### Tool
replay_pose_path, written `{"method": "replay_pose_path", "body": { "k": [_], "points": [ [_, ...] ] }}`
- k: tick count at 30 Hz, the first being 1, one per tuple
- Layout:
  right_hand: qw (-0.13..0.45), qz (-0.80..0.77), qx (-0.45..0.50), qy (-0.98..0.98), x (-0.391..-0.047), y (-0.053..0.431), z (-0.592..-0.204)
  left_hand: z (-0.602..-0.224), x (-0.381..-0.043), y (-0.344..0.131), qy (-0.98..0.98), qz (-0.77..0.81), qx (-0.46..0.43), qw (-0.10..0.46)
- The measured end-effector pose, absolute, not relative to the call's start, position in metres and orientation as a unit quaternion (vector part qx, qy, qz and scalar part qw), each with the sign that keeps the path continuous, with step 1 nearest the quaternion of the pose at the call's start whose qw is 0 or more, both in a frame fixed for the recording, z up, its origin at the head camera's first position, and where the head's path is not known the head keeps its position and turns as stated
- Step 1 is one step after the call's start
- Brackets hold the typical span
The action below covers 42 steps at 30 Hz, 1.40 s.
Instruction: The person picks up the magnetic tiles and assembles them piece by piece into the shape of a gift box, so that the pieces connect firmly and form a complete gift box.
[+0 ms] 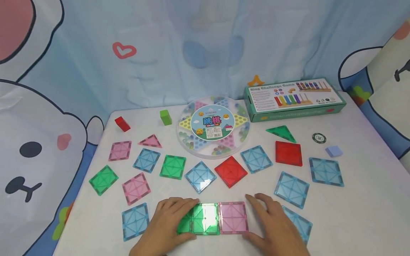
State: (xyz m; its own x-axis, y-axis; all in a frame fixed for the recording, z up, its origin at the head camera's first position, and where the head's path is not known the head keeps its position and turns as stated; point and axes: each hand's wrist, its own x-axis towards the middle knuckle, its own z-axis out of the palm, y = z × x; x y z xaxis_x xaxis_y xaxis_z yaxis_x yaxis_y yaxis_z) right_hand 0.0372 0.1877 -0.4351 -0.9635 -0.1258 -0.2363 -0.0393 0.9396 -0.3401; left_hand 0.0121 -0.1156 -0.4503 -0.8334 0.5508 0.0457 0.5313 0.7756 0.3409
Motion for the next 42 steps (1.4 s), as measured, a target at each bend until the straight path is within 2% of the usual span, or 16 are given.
{"method": "replay_pose_path", "body": {
  "k": [5,10,16,21,31,33,39,42],
  "points": [
    [0.189,-0.116,0.037,0.974,0.045,0.245,-0.446,-0.448,0.011,-0.117,0.943,0.176,0.279,0.045],
    [0.200,-0.104,0.024,0.974,0.054,0.273,-0.461,-0.448,0.012,-0.119,0.941,0.185,0.279,0.043],
    [0.159,-0.117,-0.037,0.980,0.054,0.253,-0.455,-0.449,0.012,-0.121,0.939,0.194,0.279,0.050],
    [0.148,-0.149,-0.067,0.975,0.047,0.222,-0.446,-0.449,0.013,-0.120,0.938,0.199,0.274,0.069],
    [0.163,-0.175,-0.053,0.970,0.044,0.218,-0.440,-0.448,0.014,-0.119,0.935,0.207,0.283,0.061],
    [0.147,-0.188,-0.033,0.971,0.040,0.227,-0.441,-0.449,0.014,-0.119,0.933,0.209,0.288,0.053],
    [0.012,-0.155,0.040,0.987,0.017,0.260,-0.453,-0.451,0.013,-0.120,0.931,0.214,0.292,0.041],
    [-0.002,-0.151,0.037,0.988,0.011,0.269,-0.458,-0.451,0.013,-0.120,0.930,0.216,0.294,0.046]
  ]
}}
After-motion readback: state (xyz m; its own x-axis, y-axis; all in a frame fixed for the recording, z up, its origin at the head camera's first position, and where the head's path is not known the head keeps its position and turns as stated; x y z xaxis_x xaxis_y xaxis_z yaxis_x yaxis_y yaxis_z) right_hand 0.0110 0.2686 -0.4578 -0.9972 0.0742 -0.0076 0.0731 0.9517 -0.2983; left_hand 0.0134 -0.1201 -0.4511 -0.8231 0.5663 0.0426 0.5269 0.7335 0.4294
